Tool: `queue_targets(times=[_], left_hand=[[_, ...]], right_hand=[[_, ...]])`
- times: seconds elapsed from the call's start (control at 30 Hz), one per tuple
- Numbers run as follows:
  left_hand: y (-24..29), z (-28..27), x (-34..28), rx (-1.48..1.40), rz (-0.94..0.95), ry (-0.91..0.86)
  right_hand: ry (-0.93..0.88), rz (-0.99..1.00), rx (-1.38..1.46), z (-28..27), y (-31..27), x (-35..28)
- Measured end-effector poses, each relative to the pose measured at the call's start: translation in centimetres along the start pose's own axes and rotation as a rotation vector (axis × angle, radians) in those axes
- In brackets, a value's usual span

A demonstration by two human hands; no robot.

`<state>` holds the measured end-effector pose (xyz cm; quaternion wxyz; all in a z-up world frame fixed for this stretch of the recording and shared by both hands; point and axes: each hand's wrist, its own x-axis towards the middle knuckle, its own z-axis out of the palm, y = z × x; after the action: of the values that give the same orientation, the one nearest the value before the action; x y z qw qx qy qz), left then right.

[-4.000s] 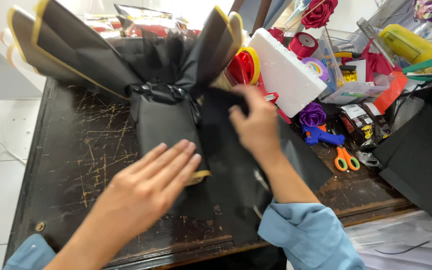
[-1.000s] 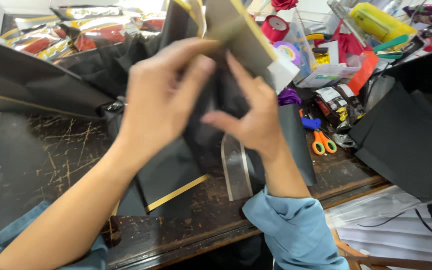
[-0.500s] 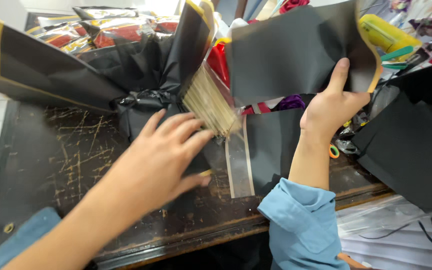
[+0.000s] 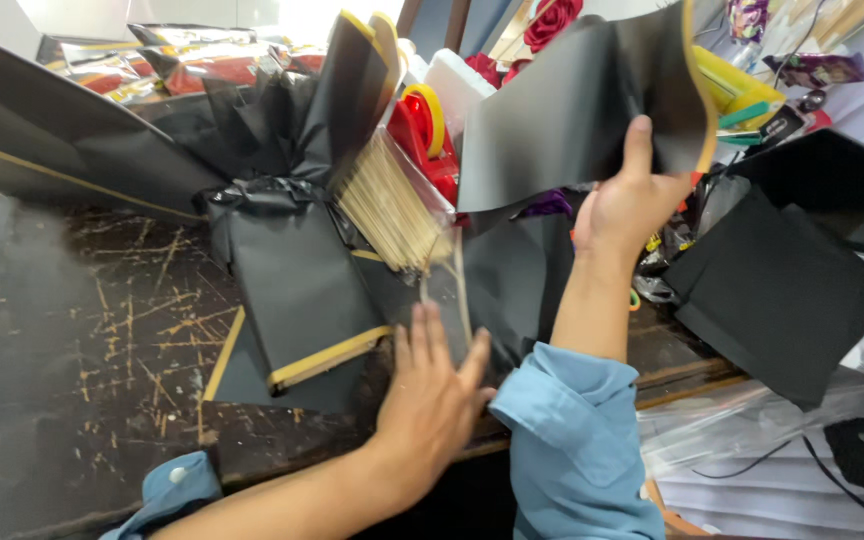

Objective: The person constructs a snack bouquet by selecting materials from a cluttered workstation, cutting black wrapping paper with shears, and taping the paper around a base of snack bags to form a bouquet structure.

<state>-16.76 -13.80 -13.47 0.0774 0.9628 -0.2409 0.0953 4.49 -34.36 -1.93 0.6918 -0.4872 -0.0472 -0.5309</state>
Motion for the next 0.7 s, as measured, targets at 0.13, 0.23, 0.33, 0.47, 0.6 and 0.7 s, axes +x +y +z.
queue_targets(times=[0.13,0.23,0.33,0.47,0.6,0.7], left_hand=[[-0.4,0.4,-0.9,0.139,-0.072,0.060],[-0.9,-0.7,-2.7,0.310,-0.046,0.125],[-2.0,-4.5,-5.2,0.286,0.008,0.167],[-3.8,-15.0,-7.5,0.055,-0.008,0.407],[-9.0,-19.4,-7.6,0.239,-0.232,0.557],[-14.4,-18.3,-6.6,0.303,-0.299,0.470]], right_hand=[[-0.030,-0.014,-0.021,0.3,-1.3,0.0],[0.040,0.103,0.010,0.4,-2.1,0.1],[-0.048,0.103,0.116,-0.4,-1.4,0.5],[-0.071,0.038,0.144,-1.3,-0.2,1.6],[-0.060,-0.003,0.036,1.8,-3.3,-1.2],[-0.196,-0.160,-0.289,2.3,-4.0,-3.3]])
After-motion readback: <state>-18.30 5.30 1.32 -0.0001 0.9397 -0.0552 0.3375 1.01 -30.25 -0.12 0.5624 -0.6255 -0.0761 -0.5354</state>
